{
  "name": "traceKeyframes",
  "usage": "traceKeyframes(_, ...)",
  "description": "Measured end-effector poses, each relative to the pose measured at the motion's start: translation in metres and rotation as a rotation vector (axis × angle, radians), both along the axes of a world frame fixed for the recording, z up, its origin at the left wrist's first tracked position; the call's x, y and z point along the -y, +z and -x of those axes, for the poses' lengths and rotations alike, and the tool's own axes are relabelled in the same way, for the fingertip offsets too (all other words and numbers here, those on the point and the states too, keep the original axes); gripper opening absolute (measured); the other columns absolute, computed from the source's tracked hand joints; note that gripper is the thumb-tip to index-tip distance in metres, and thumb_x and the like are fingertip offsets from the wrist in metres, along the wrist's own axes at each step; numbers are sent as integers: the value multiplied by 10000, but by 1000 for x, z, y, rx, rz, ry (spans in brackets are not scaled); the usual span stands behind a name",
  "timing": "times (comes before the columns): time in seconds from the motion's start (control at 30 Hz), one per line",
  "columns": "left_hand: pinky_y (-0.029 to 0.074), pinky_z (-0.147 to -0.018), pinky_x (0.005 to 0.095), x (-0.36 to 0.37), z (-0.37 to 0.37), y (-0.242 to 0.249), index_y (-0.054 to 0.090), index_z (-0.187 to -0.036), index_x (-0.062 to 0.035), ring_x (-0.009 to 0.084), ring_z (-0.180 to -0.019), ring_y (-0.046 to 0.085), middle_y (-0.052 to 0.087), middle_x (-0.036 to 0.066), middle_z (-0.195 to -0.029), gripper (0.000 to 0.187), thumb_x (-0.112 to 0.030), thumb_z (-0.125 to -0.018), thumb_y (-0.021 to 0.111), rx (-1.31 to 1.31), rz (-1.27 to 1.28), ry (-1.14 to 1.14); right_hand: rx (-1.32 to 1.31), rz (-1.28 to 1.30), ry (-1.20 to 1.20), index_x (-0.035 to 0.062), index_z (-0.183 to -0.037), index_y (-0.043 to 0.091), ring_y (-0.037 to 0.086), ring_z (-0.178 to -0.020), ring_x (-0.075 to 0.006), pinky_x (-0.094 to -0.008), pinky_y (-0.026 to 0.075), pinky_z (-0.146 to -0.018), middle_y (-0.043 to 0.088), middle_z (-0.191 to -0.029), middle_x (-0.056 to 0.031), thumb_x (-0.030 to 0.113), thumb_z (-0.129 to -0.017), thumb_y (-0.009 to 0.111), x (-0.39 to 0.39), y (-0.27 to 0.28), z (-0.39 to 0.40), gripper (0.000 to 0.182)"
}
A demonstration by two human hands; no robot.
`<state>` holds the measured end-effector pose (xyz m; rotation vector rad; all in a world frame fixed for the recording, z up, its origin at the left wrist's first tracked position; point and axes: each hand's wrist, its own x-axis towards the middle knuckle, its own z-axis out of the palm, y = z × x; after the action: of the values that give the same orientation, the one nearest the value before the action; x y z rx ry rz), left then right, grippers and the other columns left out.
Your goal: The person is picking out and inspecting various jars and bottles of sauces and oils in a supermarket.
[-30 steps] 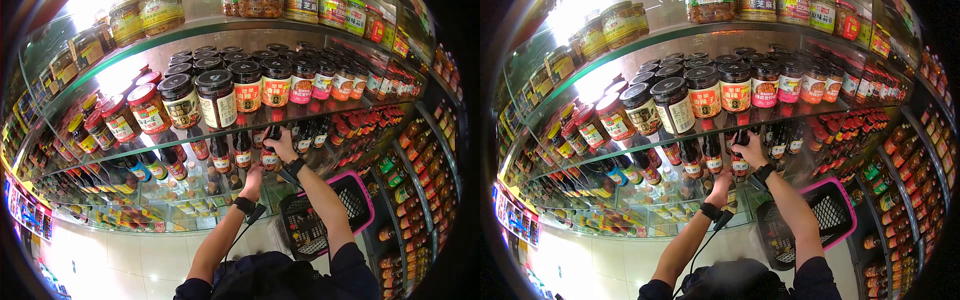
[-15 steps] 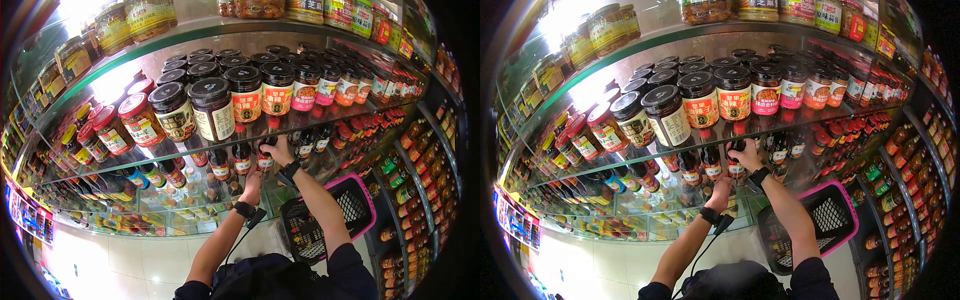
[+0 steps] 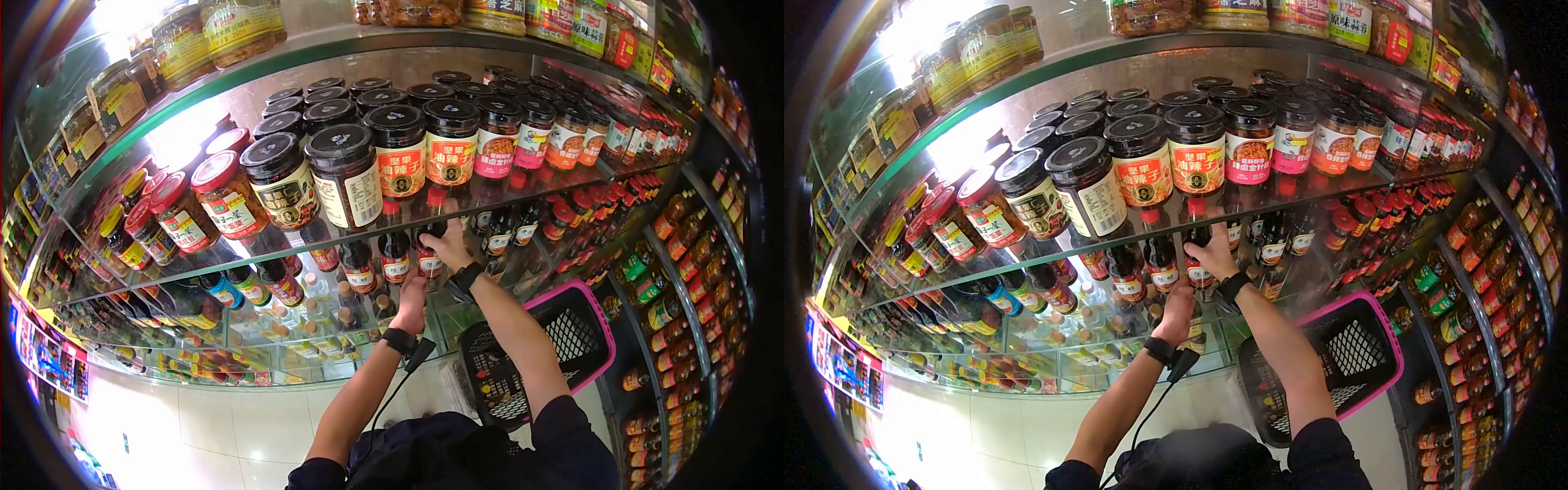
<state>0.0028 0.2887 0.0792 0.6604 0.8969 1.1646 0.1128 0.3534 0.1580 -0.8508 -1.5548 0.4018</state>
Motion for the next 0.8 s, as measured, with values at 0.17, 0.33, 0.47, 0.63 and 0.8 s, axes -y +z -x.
traceKeyframes(0.17,292,-800,227,4,2,2,430,-1130,-163,53,-824,376,425,-75,-907,335,-185,-796,435,63,-9,-26,-6,-24,-18,23,-1123,379,360,-1042,-314,-383,267,-928,381,-1074,-159,122,-566,655,-8,-12,1,629)
traceKeyframes(0.33,165,-1006,298,10,1,6,276,-1303,-127,135,-1201,294,362,-8,-1270,513,-256,-830,426,106,-16,-55,-5,10,-35,24,-1184,321,328,-1069,-306,-385,248,-947,344,-1112,-163,148,-582,673,0,-8,1,708)
traceKeyframes(0.47,137,-1027,305,17,-2,7,209,-1334,-111,165,-1271,185,248,23,-1359,575,-341,-854,427,131,-26,-47,23,4,-83,30,-1251,272,264,-1150,-317,-383,202,-983,305,-1206,-177,194,-616,685,2,-12,-4,776)
traceKeyframes(0.63,270,-953,283,17,0,-15,320,-1262,-114,132,-1103,365,386,-3,-1193,485,-359,-862,440,123,-59,-53,-98,72,43,45,-1319,201,182,-1229,-317,-382,149,-1016,229,-1313,-180,213,-680,651,22,-4,-9,800)
traceKeyframes(0.8,335,-896,287,37,-1,-7,370,-1217,-113,142,-1049,406,434,8,-1116,417,-334,-868,430,71,-78,127,-113,26,49,40,-1328,217,166,-1280,-266,-360,157,-1027,208,-1371,-149,94,-732,566,43,-5,-15,692)
